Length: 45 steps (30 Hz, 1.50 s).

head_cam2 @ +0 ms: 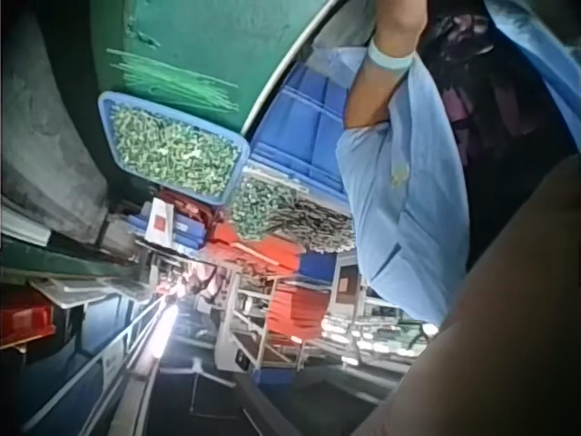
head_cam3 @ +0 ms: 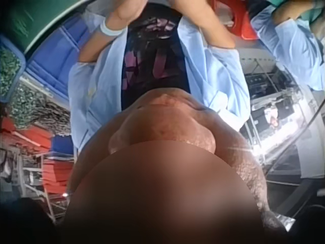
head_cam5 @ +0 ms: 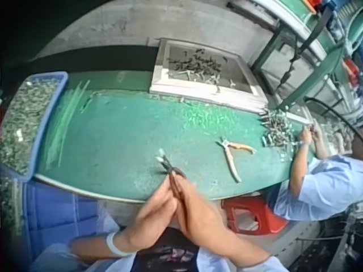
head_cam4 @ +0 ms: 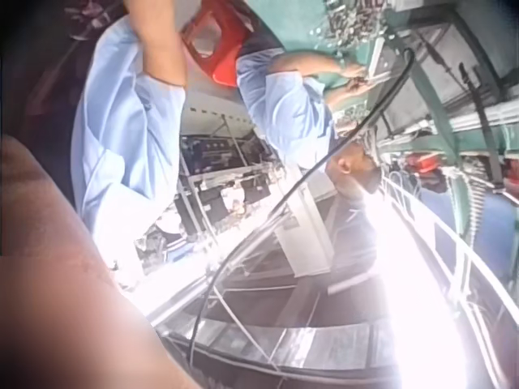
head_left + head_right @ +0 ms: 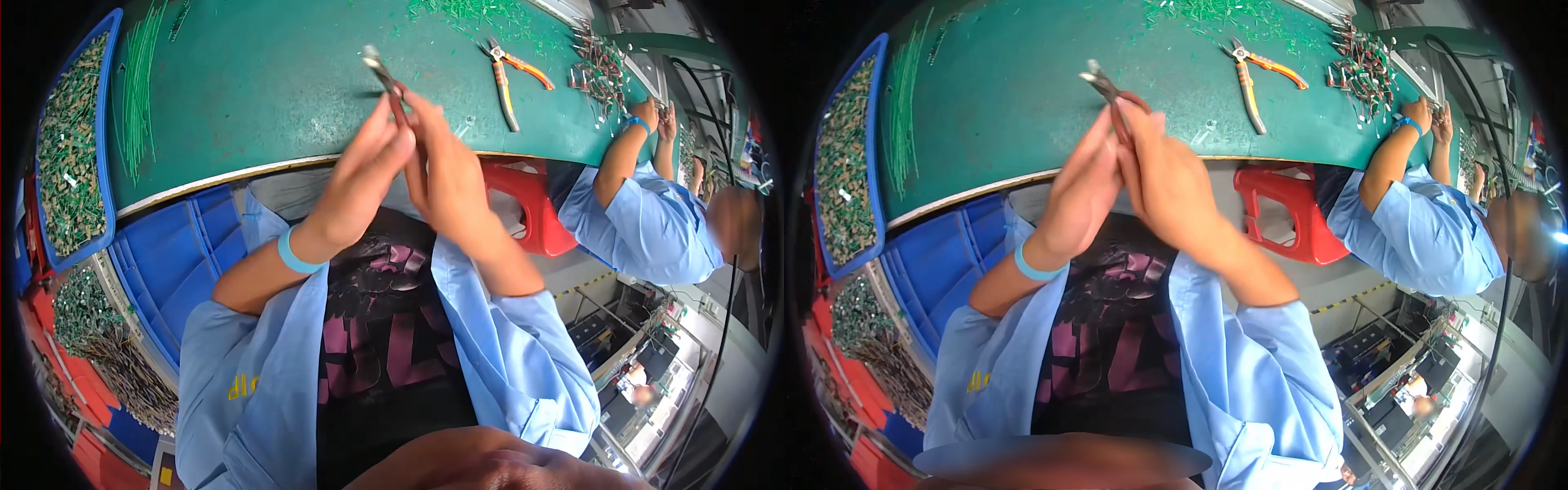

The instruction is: The user is manually inserting components into a printed circuit board and securing them.

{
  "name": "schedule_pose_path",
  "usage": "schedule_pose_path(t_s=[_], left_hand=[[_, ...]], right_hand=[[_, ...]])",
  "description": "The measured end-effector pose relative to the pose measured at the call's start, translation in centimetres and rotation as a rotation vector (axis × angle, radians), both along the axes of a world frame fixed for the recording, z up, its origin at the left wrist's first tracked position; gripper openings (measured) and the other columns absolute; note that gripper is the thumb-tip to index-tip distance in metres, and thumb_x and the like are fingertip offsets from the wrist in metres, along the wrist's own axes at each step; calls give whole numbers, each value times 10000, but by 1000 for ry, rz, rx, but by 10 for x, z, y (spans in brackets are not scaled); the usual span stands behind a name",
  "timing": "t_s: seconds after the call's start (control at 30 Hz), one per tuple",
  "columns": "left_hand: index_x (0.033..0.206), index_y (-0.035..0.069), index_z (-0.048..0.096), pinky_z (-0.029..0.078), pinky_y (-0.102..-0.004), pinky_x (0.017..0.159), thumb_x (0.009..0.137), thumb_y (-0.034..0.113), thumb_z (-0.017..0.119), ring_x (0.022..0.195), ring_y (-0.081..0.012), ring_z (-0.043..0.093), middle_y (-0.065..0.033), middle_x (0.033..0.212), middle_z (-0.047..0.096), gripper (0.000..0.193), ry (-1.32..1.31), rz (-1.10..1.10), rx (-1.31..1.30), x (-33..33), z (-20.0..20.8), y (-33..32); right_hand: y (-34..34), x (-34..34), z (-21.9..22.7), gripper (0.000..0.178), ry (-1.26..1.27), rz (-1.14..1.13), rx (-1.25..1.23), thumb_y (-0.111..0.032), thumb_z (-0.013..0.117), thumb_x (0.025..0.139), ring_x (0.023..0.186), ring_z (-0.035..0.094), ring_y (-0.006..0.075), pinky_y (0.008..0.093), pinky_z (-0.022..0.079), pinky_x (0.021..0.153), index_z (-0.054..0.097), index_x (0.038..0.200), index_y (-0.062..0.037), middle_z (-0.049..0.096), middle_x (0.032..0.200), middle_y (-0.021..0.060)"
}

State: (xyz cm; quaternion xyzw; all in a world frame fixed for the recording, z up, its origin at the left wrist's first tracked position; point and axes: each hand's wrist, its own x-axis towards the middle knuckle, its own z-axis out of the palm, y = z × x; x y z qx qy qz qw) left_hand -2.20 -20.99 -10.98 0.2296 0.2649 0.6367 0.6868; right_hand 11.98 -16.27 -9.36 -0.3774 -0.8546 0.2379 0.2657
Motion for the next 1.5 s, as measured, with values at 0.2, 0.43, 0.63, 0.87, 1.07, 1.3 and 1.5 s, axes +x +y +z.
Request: schedule_pose_path(t_s=[0.2, 0.43, 0.63, 0.87, 1.07, 1.3, 1.5], left_hand=[[1669, -43, 395, 526, -327, 1083, 1162, 151, 550, 1278, -191, 659, -185, 1525, 643, 565, 351, -286, -58, -15, -27, -52], [1579, -47, 544, 535, -341, 1110, 1155, 130, 552, 1273, -212, 691, -187, 1438, 711, 460, 282, -460, -252, -41, -76, -67], [1520, -58, 603, 518, -361, 1154, 1158, 146, 551, 1301, -241, 688, -187, 1439, 712, 419, 347, -519, -130, -39, -79, -51], [1541, -3, 612, 474, -410, 1217, 1151, 194, 574, 1419, -254, 612, -129, 1539, 662, 439, 924, -433, 278, -66, -116, -49], [1501, 75, 649, 518, -485, 1157, 1106, 314, 599, 1315, -383, 671, -163, 1493, 688, 464, 1147, -555, 32, -94, -219, -28], [1487, 77, 658, 530, -491, 1140, 1107, 331, 586, 1311, -382, 674, -158, 1498, 687, 462, 1239, -623, 141, -79, -209, -25], [1479, 49, 661, 521, -478, 1152, 1102, 326, 596, 1338, -354, 665, -157, 1530, 668, 472, 1149, -649, 207, -60, -173, -22]], right_hand=[[-40, 22, -21, 597, -319, 57, -49, 13, 676, 990, 803, 713, 332, 432, 563, 704, 553, 1574, 20, 747, 1048, 161], [9, 10, -40, 535, -226, -36, 9, -50, 676, 1005, 736, 677, 317, 438, 539, 675, 603, 1535, -22, 701, 930, 136], [105, -1, -45, 516, -165, -81, 170, 22, 654, 1018, 761, 696, 320, 412, 551, 726, 646, 1525, -73, 760, 1017, 150], [39, 16, -24, 634, -218, 34, 216, 50, 676, 920, 708, 532, 262, 400, 476, 691, 620, 1549, -11, 557, 847, 71], [-3, 36, -44, 585, -254, 20, 109, 49, 673, 945, 687, 544, 256, 384, 481, 675, 632, 1528, 11, 588, 848, 80], [98, 13, -54, 592, -105, -85, 149, 16, 680, 968, 679, 577, 300, 426, 488, 665, 635, 1546, -102, 610, 844, 100], [7, 40, -31, 639, -204, 48, 242, 43, 675, 908, 688, 493, 226, 371, 450, 683, 636, 1544, -9, 525, 825, 46]])
